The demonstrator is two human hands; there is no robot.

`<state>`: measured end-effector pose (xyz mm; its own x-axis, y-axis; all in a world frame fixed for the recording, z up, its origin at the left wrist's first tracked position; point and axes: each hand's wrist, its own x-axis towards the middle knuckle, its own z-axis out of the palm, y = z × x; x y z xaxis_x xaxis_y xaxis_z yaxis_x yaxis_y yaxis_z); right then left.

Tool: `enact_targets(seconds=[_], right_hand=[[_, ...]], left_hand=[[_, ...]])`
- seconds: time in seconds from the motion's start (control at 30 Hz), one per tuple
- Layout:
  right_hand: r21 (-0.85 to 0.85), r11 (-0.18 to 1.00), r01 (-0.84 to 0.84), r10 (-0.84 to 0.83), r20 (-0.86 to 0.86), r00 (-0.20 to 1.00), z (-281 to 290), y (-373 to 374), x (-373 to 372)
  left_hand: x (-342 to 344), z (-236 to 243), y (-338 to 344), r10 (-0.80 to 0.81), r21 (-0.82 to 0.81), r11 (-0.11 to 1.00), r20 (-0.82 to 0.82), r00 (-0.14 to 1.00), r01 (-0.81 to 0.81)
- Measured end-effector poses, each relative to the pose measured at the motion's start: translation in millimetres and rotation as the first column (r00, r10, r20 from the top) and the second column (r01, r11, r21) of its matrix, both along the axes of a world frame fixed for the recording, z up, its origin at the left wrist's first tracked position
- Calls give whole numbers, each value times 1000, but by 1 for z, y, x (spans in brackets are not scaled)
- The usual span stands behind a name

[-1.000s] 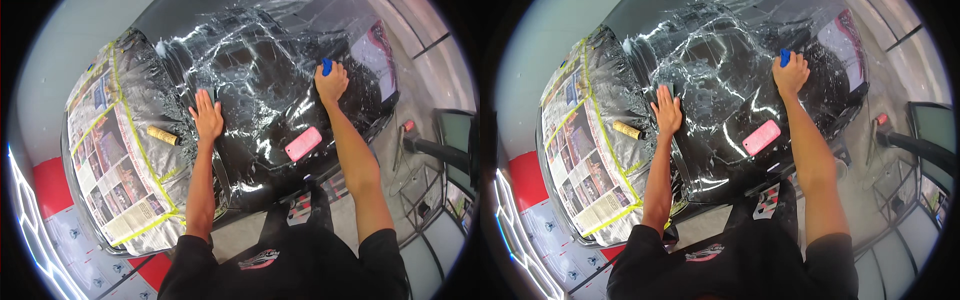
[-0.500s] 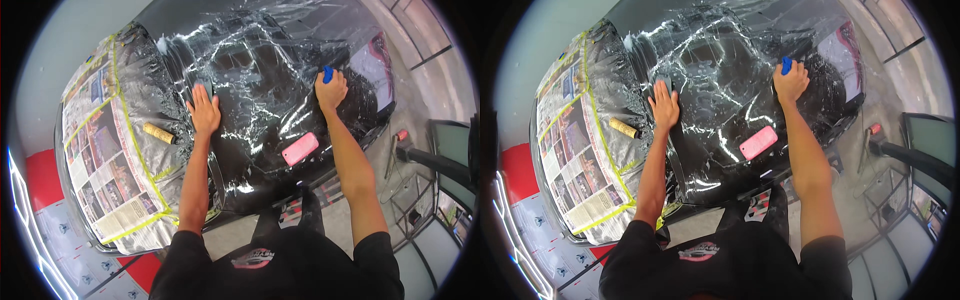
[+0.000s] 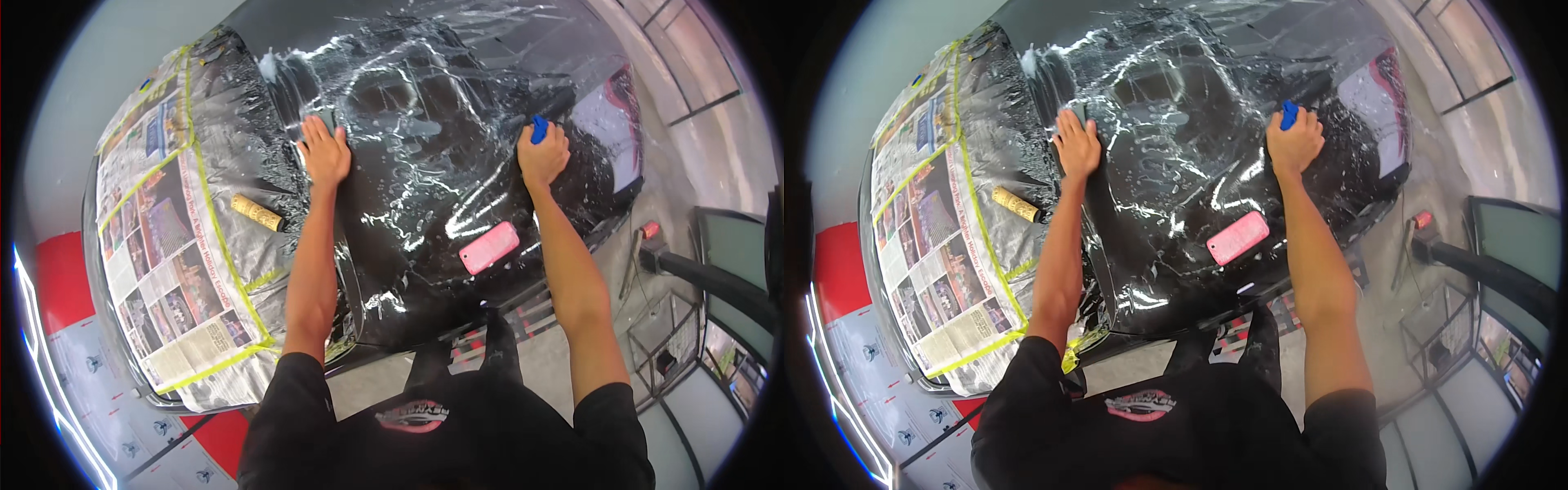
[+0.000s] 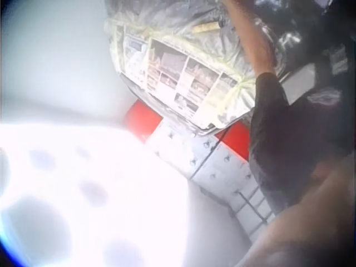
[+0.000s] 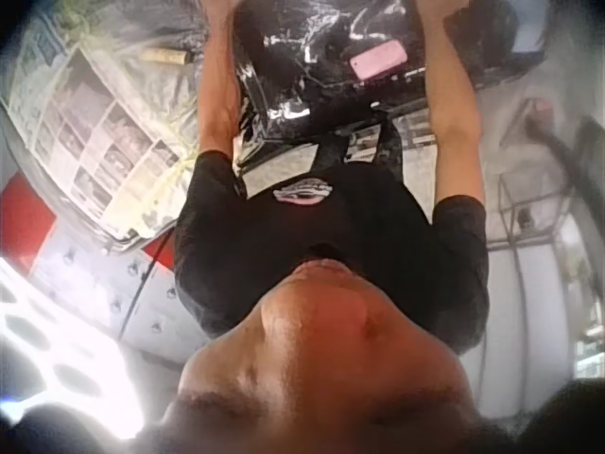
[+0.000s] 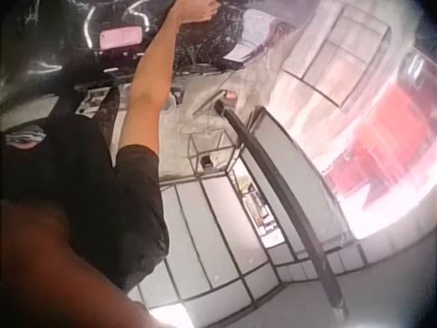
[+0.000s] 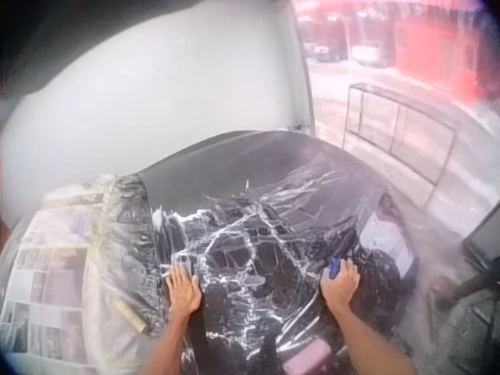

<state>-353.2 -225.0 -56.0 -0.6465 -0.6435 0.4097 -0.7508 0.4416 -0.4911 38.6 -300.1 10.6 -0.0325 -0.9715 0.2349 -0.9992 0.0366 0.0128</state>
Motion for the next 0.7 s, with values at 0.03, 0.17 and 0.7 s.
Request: enact_targets(seconds=[0.03,0.17,0.7], right_hand=[[8,1000,4,-4,-8,1000,-2,4,-1],[32,999,26,-26,7,1000,-8,16,-10],[67,996,54,-56,15,998,-8,19,-18]], left_hand=[[-2,-1,0,20,5,1000,-52,998,-19],[-28,-24,116,-166,43,985,-83,983,170],[-39,-21,167,-184,184,963,-80,980,196]])
